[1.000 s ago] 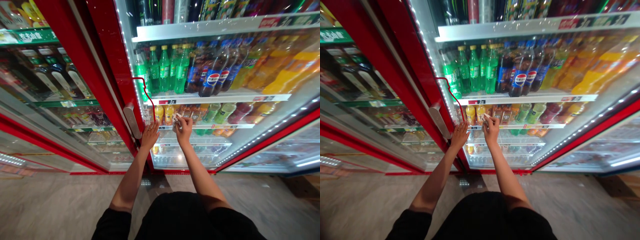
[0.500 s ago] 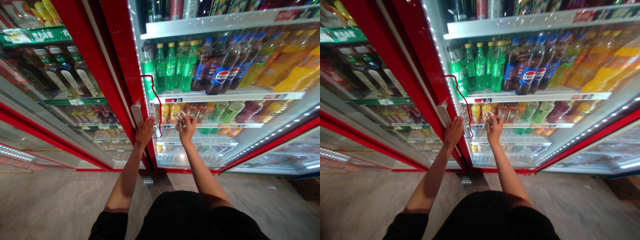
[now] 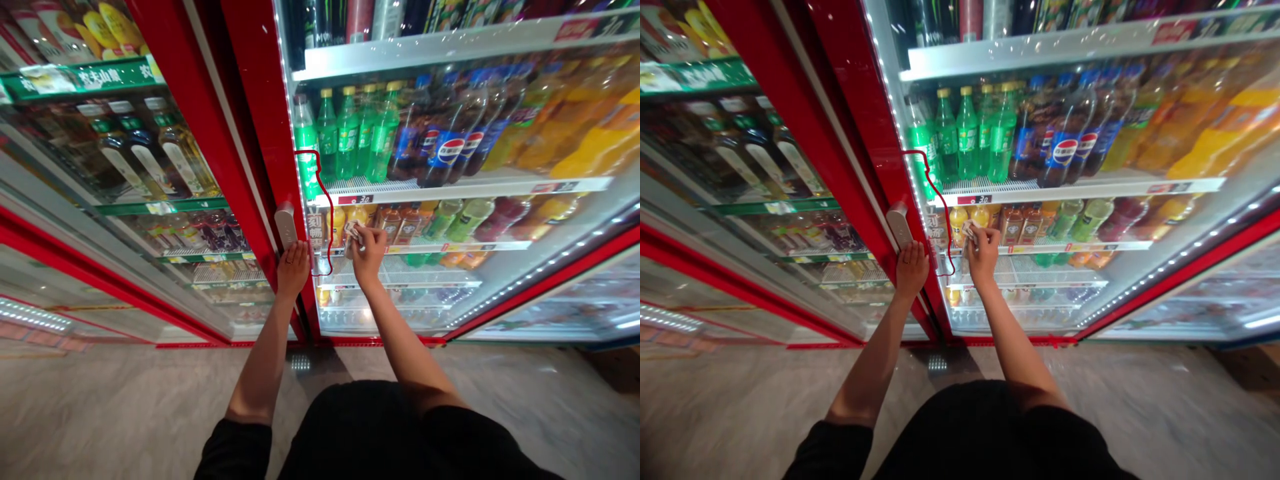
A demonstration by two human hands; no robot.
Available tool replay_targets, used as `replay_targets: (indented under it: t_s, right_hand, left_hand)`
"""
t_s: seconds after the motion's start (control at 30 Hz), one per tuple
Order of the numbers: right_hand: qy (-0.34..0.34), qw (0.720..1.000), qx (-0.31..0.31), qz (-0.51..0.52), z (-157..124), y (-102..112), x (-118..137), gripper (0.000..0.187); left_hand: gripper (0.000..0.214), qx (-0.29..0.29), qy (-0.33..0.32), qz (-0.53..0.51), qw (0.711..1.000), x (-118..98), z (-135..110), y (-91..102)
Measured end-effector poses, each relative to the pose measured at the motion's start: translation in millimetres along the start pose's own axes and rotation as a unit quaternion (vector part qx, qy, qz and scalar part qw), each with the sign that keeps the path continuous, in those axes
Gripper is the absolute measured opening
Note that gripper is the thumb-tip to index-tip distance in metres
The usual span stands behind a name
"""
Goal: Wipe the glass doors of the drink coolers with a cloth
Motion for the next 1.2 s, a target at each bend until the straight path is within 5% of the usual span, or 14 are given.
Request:
replay_targets:
  t_s: [0.27, 0.5, 0.77, 1.03, 1.2]
  right_hand:
    - [0.034, 0.995, 0.095, 0.027, -14, -40, 22, 0.033]
    - [0.003, 1.0, 0.03, 0.002, -4, -29, 21, 0.036]
    - [0.054, 0.993, 0.107, 0.002, -15, -59, 47, 0.037]
    - [0.011, 0.998, 0.059, 0.008, -23, -60, 42, 0.033]
    - [0.049, 0.992, 0.112, 0.037, -24, -80, 60, 0.034]
  left_hand:
    - [0.057, 0.001, -0.003, 0.015, 1.0, 0, -1, -4.7]
    - [0.058, 0.0, 0.0, -0.013, 1.0, -3, 1, -1.2]
    - [0.06, 0.014, -0.016, -0.039, 0.999, -8, 2, 3.8]
    - [0.052, 0.022, -0.047, -0.012, 0.999, -6, -2, 2.0]
    - [0.049, 0.026, -0.069, 0.002, 0.997, 0, -12, -4.2]
Point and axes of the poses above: each hand's wrist, its own z-axis towards the middle knuckle, its own y-axis out of the back of the hand, x = y × z, the point moved 10 cm from there along z, towards the middle knuckle, and after that the axes turned 10 degrees about -z, right-handed, at the moved point
